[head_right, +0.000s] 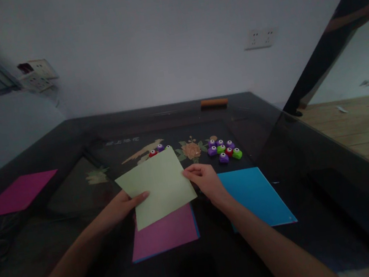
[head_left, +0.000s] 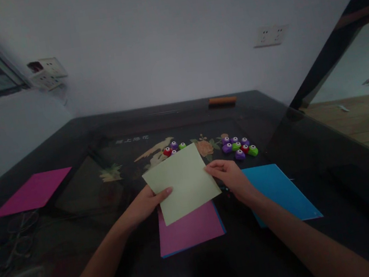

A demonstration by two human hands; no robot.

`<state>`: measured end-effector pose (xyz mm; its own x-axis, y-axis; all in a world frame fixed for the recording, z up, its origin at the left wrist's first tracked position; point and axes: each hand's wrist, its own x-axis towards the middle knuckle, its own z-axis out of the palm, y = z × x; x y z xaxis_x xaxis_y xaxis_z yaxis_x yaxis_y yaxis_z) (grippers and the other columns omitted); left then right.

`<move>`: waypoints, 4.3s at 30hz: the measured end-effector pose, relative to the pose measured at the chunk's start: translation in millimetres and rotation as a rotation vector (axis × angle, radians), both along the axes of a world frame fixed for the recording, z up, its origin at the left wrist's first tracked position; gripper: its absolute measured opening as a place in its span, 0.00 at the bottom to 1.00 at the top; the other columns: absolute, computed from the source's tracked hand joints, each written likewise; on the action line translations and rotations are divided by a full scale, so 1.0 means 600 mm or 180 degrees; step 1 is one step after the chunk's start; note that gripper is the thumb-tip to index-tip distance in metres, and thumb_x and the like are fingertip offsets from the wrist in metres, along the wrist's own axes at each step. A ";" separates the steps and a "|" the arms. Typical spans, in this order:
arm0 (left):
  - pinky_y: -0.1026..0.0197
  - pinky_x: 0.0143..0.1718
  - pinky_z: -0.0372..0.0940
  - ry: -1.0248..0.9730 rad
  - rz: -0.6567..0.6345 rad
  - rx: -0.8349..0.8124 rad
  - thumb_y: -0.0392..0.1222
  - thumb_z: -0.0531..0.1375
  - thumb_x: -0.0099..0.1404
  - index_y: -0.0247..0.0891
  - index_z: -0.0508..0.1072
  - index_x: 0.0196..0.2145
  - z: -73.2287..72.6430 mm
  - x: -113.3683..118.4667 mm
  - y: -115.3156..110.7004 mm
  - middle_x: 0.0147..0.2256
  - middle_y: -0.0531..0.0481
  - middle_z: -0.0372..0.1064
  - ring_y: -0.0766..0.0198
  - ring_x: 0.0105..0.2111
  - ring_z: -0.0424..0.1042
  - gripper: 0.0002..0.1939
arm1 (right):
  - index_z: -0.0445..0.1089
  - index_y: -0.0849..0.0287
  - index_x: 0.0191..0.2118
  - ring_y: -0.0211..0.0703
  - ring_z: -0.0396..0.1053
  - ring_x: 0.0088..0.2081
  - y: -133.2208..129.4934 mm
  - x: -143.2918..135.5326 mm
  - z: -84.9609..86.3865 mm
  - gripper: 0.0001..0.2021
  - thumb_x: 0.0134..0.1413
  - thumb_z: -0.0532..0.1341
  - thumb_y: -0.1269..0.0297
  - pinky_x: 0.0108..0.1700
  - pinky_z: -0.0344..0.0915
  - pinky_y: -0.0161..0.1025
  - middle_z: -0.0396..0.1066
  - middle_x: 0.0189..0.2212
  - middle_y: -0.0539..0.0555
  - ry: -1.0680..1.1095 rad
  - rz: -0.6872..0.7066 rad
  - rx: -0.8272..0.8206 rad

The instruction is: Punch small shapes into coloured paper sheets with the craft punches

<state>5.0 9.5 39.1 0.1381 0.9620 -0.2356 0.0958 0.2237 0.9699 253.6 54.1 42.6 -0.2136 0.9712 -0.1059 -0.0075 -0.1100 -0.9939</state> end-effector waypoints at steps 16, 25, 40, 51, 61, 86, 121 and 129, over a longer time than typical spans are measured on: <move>0.71 0.12 0.53 -0.0792 0.1257 0.0390 0.47 0.67 0.50 0.33 0.69 0.30 0.014 -0.057 0.030 0.19 0.55 0.67 0.72 0.13 0.62 0.16 | 0.71 0.62 0.30 0.37 0.70 0.24 0.012 -0.011 -0.008 0.10 0.52 0.58 0.60 0.28 0.64 0.34 0.73 0.22 0.52 -0.0901 0.0363 0.0683; 0.72 0.13 0.56 -0.0852 0.1169 0.0139 0.35 0.63 0.56 0.32 0.70 0.36 0.027 -0.050 0.021 0.27 0.48 0.74 0.70 0.16 0.69 0.09 | 0.73 0.61 0.33 0.44 0.73 0.33 0.046 -0.084 0.005 0.08 0.55 0.58 0.65 0.35 0.65 0.37 0.76 0.30 0.56 -0.2334 0.0263 0.1158; 0.71 0.14 0.59 -0.0792 0.1081 0.0304 0.35 0.63 0.57 0.30 0.70 0.37 0.032 -0.044 0.015 0.26 0.47 0.74 0.69 0.17 0.70 0.10 | 0.69 0.64 0.42 0.56 0.73 0.41 0.049 -0.188 0.003 0.18 0.57 0.56 0.53 0.40 0.65 0.45 0.73 0.40 0.66 -0.4014 0.0003 0.1568; 0.72 0.14 0.60 -0.0794 0.1482 0.0477 0.31 0.62 0.57 0.31 0.69 0.36 0.036 -0.055 0.020 0.27 0.50 0.73 0.71 0.17 0.70 0.09 | 0.69 0.62 0.38 0.56 0.71 0.43 0.045 -0.130 0.017 0.14 0.54 0.60 0.55 0.43 0.62 0.46 0.73 0.38 0.64 -0.3404 0.0055 0.1524; 0.69 0.20 0.66 -0.0875 0.1377 0.0433 0.32 0.64 0.55 0.33 0.70 0.35 0.029 -0.010 0.009 0.27 0.50 0.73 0.70 0.18 0.69 0.09 | 0.65 0.59 0.34 0.43 0.73 0.29 0.002 -0.026 0.016 0.12 0.43 0.65 0.61 0.32 0.68 0.39 0.74 0.31 0.52 -0.1476 0.0044 0.1101; 0.53 0.41 0.65 0.1123 0.0247 0.0633 0.52 0.56 0.58 0.45 0.69 0.09 0.036 0.115 -0.012 0.17 0.47 0.72 0.51 0.26 0.73 0.23 | 0.70 0.55 0.45 0.41 0.72 0.34 -0.031 0.108 0.024 0.22 0.40 0.70 0.60 0.43 0.67 0.43 0.74 0.37 0.54 0.0907 -0.0215 -0.0470; 0.59 0.40 0.66 0.1576 0.0086 0.0470 0.58 0.54 0.58 0.41 0.73 0.14 0.023 0.126 -0.013 0.20 0.48 0.75 0.55 0.28 0.74 0.24 | 0.75 0.58 0.36 0.36 0.65 0.31 -0.033 0.105 0.023 0.15 0.39 0.71 0.61 0.36 0.59 0.37 0.72 0.31 0.52 0.1267 -0.0347 -0.0529; 0.55 0.47 0.63 0.1902 -0.0009 0.0327 0.62 0.53 0.56 0.43 0.75 0.14 0.019 0.121 -0.014 0.22 0.48 0.76 0.51 0.32 0.75 0.25 | 0.75 0.58 0.36 0.37 0.66 0.32 -0.033 0.104 0.025 0.16 0.36 0.71 0.62 0.36 0.60 0.37 0.73 0.32 0.52 0.1291 -0.0512 -0.0475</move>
<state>77.8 0.9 50.3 0.0130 0.9838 -0.1789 0.6310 0.1307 0.7647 315.9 34.2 57.6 -0.1144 0.9759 -0.1860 -0.4215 -0.2173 -0.8804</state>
